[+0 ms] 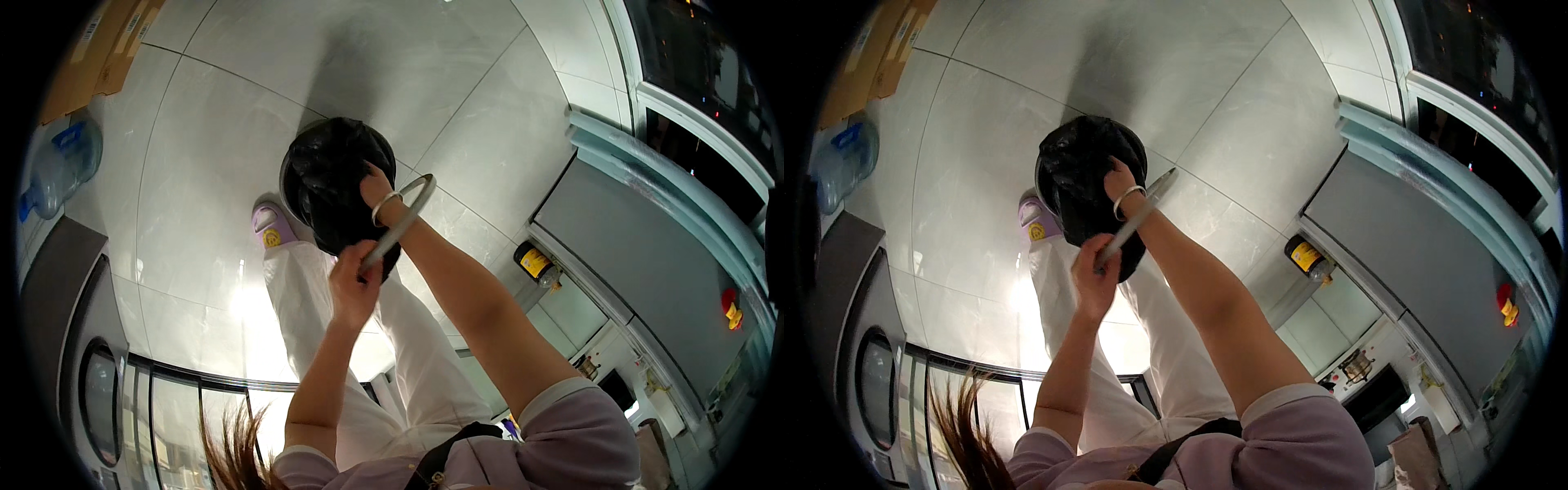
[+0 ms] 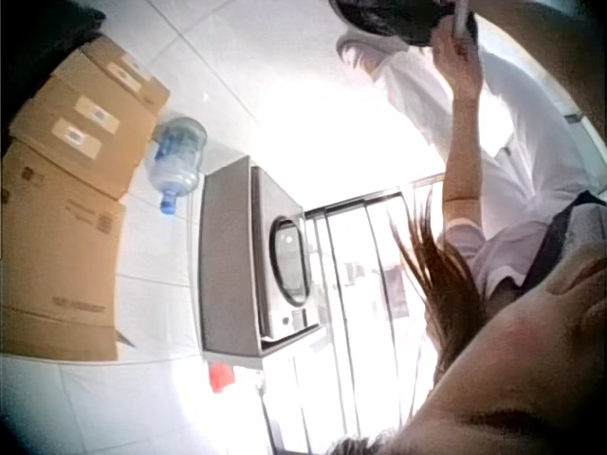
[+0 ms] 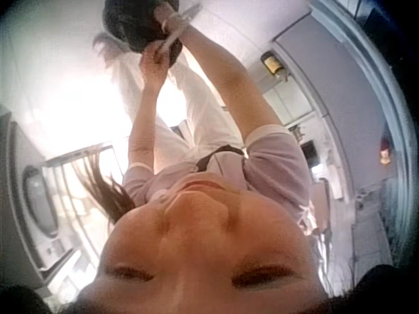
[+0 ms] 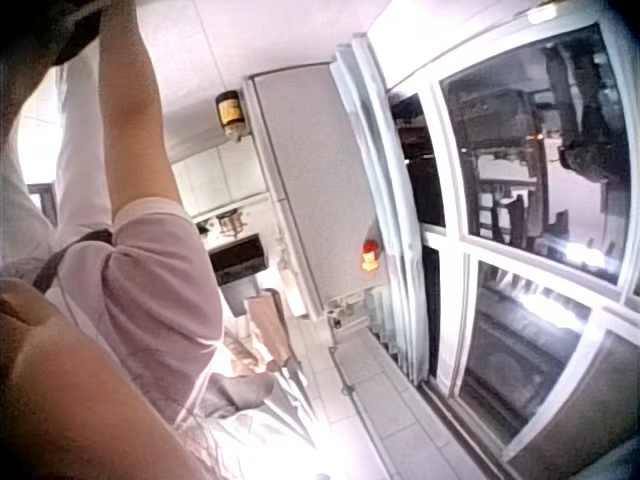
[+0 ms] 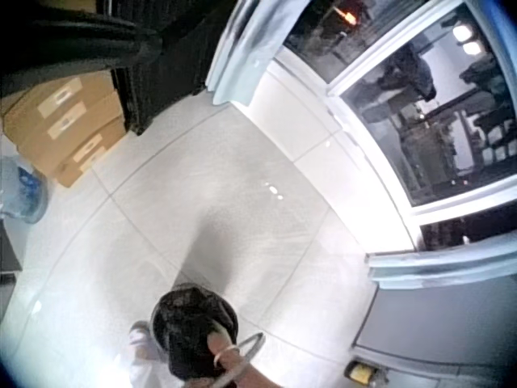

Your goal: The person removes a black trash bag from a bin, walks through the apartment, and places it in a bathroom. They then retrieve a new bag from a cabinet, return to the bin, and line it with the new bag.

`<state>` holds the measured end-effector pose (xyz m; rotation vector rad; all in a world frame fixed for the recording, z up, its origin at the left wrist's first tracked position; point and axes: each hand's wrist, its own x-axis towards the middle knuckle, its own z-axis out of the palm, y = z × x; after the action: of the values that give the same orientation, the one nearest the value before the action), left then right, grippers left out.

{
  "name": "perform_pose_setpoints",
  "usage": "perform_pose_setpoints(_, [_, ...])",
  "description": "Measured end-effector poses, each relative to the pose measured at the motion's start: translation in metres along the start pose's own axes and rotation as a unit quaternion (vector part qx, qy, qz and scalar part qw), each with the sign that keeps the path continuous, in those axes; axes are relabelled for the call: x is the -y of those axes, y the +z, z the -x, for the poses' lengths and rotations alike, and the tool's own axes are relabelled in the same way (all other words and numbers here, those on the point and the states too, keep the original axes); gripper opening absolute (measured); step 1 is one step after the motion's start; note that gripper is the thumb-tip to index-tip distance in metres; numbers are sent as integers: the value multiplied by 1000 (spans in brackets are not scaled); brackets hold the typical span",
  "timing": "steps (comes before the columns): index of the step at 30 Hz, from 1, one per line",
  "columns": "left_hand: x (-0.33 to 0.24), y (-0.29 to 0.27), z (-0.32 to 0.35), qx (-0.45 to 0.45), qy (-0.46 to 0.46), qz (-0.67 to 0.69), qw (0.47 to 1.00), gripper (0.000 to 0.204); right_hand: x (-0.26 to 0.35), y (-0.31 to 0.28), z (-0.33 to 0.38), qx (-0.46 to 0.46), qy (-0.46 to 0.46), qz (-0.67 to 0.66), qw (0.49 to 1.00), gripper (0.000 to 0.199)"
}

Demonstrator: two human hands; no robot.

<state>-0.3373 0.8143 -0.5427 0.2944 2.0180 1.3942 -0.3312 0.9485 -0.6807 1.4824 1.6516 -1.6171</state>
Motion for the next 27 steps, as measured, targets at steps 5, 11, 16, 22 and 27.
perform_pose_setpoints(5, [-19,3,5,55,-7,33,998,33,-32,-5,-53,63,88,350,930,35])
perform_pose_setpoints(11, [-12,-28,3,15,-28,30,999,28,22,-21,63,-70,-352,248,900,45])
perform_pose_setpoints(16, [-27,-42,10,80,-64,24,994,27,-11,-83,176,-19,-307,201,930,40])
perform_pose_setpoints(22, [-34,-50,19,86,-91,42,991,28,4,-67,180,19,-215,126,968,26])
perform_pose_setpoints(27, [-31,-80,24,137,-200,58,968,27,49,-91,218,-120,-309,182,926,42])
